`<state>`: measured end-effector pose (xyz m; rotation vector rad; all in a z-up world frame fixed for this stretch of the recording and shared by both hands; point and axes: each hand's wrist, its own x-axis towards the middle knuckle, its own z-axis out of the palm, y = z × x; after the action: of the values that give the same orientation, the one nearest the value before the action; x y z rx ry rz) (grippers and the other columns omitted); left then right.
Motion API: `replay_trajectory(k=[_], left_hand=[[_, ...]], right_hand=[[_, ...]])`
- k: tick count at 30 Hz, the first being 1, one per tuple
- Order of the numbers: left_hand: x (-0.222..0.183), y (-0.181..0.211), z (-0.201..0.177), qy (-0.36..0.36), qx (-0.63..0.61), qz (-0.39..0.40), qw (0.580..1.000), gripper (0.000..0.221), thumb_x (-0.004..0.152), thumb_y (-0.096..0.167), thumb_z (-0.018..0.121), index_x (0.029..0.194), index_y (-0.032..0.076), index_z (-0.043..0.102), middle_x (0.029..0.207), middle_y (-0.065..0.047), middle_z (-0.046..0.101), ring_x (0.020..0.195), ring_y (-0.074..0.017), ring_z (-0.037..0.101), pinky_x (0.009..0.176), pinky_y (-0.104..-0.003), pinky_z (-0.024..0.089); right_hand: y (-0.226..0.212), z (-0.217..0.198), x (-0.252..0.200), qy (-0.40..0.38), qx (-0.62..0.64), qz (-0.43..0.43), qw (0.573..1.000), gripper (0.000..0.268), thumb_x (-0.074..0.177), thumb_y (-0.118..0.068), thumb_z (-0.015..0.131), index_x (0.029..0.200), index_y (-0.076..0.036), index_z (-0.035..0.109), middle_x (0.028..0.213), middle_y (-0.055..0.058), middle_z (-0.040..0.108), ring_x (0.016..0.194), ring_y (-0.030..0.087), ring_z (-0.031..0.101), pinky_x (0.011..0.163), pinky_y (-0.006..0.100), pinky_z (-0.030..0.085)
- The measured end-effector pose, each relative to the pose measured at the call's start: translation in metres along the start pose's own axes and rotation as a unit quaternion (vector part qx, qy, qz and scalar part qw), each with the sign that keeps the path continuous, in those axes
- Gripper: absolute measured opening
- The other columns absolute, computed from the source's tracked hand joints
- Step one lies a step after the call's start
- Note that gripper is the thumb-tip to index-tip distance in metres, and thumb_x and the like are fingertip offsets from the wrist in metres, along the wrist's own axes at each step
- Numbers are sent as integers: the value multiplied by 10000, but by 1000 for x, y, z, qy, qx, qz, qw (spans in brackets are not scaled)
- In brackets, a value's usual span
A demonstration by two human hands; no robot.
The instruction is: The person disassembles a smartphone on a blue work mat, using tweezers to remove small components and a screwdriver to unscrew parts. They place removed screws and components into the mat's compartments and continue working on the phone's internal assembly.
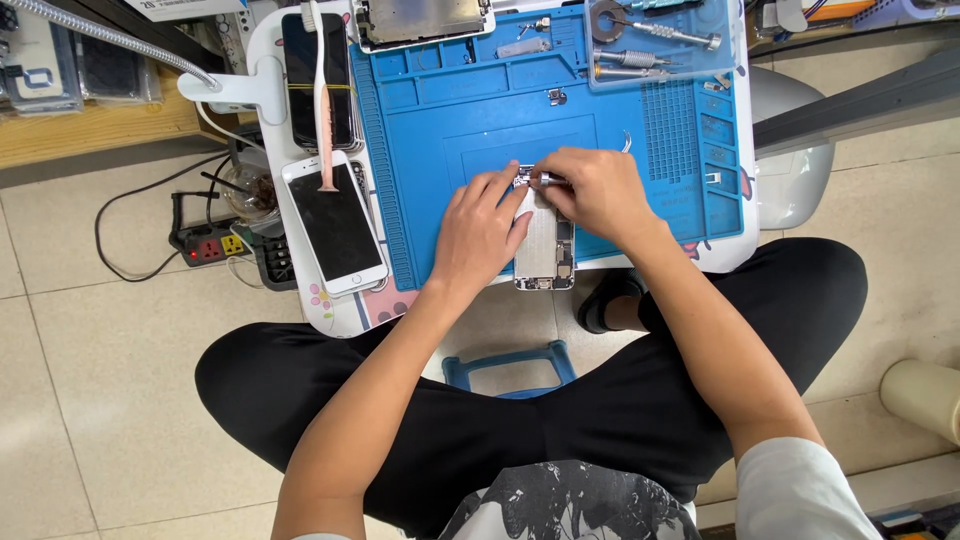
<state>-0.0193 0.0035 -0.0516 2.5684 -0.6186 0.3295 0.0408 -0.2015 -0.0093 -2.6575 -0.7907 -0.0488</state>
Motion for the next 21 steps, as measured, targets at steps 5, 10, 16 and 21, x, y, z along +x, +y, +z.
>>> replay_trajectory(k=[5, 10, 16, 21], left_hand=[[4, 4, -6, -8, 2, -8, 1000, 299, 999, 285, 705, 1224, 91, 748, 1355, -113, 661, 1225, -259, 616, 930, -398, 534], [7, 4, -3, -13, 4, -13, 1000, 289, 1004, 292, 693, 1220, 106, 739, 1345, -103, 659, 1221, -253, 619, 924, -393, 535], [13, 7, -7, -13, 36, 4, 999, 325, 1001, 273, 696, 1298, 139, 701, 1311, -97, 629, 1181, -257, 615, 894, -388, 528], [15, 9, -7, -32, 137, 27, 990, 368, 1013, 324, 710, 1354, 195, 665, 1354, -86, 639, 1118, -255, 591, 804, -368, 501]], right_hand=[[-5, -2, -1, -2, 38, 27, 999, 116, 883, -171, 806, 984, -216, 768, 804, -35, 740, 768, 243, 747, 665, 371, 586], [5, -17, -8, 37, 108, 53, 992, 178, 893, -125, 783, 1048, -212, 788, 900, -21, 786, 868, 258, 769, 728, 385, 608], [30, -54, -16, 196, 191, 72, 959, 262, 1186, -174, 553, 1172, -111, 806, 734, 37, 646, 672, 228, 594, 700, 352, 522], [15, -58, -17, 207, 108, 158, 959, 556, 1214, -416, 337, 1058, -96, 765, 1020, 55, 641, 883, 235, 721, 708, 409, 452]])
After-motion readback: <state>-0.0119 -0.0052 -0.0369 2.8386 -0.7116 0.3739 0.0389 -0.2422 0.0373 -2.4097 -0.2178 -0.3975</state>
